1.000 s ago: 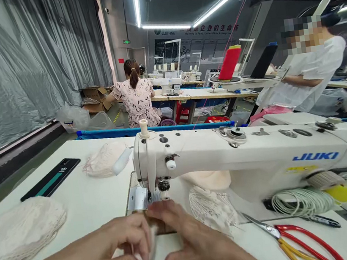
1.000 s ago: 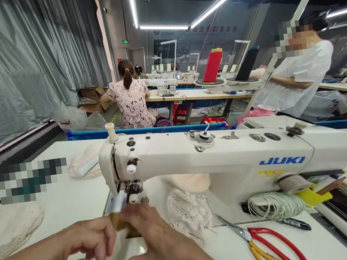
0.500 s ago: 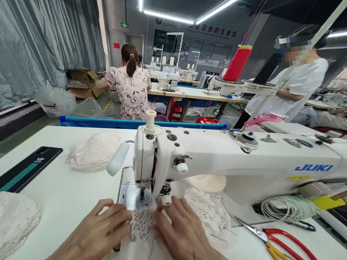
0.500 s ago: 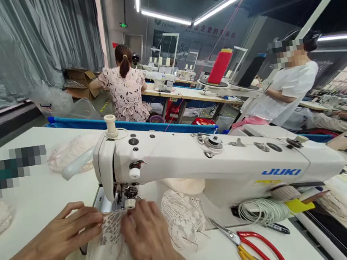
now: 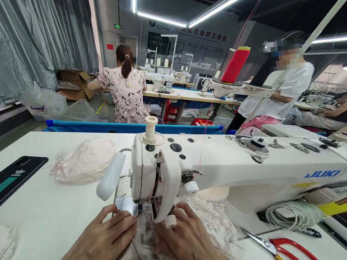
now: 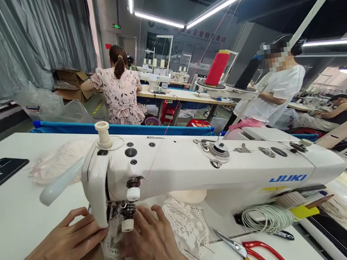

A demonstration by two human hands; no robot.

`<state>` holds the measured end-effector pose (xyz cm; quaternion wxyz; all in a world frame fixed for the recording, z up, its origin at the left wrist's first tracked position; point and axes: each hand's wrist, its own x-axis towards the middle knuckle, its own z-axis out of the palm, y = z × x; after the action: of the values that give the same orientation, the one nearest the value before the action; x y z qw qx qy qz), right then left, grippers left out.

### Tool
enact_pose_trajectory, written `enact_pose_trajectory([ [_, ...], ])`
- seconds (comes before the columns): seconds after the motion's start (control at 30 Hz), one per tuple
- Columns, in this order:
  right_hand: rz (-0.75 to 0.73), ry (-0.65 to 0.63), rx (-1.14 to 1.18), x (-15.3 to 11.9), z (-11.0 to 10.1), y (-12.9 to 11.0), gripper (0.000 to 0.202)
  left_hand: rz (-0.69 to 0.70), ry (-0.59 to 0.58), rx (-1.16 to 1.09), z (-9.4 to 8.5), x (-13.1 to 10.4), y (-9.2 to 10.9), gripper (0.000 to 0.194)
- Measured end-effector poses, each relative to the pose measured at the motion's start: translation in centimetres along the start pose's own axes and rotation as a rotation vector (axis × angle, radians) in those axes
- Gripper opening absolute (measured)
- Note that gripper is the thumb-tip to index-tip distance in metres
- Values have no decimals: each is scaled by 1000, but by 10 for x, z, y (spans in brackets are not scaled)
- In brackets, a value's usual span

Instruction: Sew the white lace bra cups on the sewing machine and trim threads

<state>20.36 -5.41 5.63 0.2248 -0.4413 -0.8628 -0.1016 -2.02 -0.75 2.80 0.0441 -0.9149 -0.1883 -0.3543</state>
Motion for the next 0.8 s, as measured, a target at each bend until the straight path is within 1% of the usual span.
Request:
enact_pose_trajectory([
  [0.13, -8, 36, 15, 2, 6, 10, 28, 10, -23, 4, 2, 3, -9, 21],
  [0.27, -8, 44, -2, 2, 14, 15, 43, -8, -103, 50, 3, 0, -13, 22],
  [0.37, -7, 72, 4, 0, 16, 12, 49, -20, -113, 62, 4, -3, -11, 25],
  [0.43, -53, 111, 42, -2, 16, 7, 56, -26, -103, 56, 4, -3, -7, 24],
  [0.5, -129, 141, 99, -5, 15, 1, 61, -5, -84, 29, 5, -3, -1, 23],
  [0.57, -180, 174, 136, -7, 15, -4, 59, 24, -55, -6, 6, -2, 4, 23],
  [0.6, -188, 190, 138, -8, 15, -6, 53, 23, -45, -20, 7, -2, 6, 23],
  [0.7, -169, 208, 111, -8, 14, -10, 26, -13, -4, -31, 11, -2, 9, 25],
  [0.73, -162, 218, 110, -7, 13, -11, 20, -26, -8, -23, 11, -3, 9, 26],
  [0.8, -160, 256, 134, -5, 12, -11, 18, -28, -25, 2, 13, -6, 9, 24],
])
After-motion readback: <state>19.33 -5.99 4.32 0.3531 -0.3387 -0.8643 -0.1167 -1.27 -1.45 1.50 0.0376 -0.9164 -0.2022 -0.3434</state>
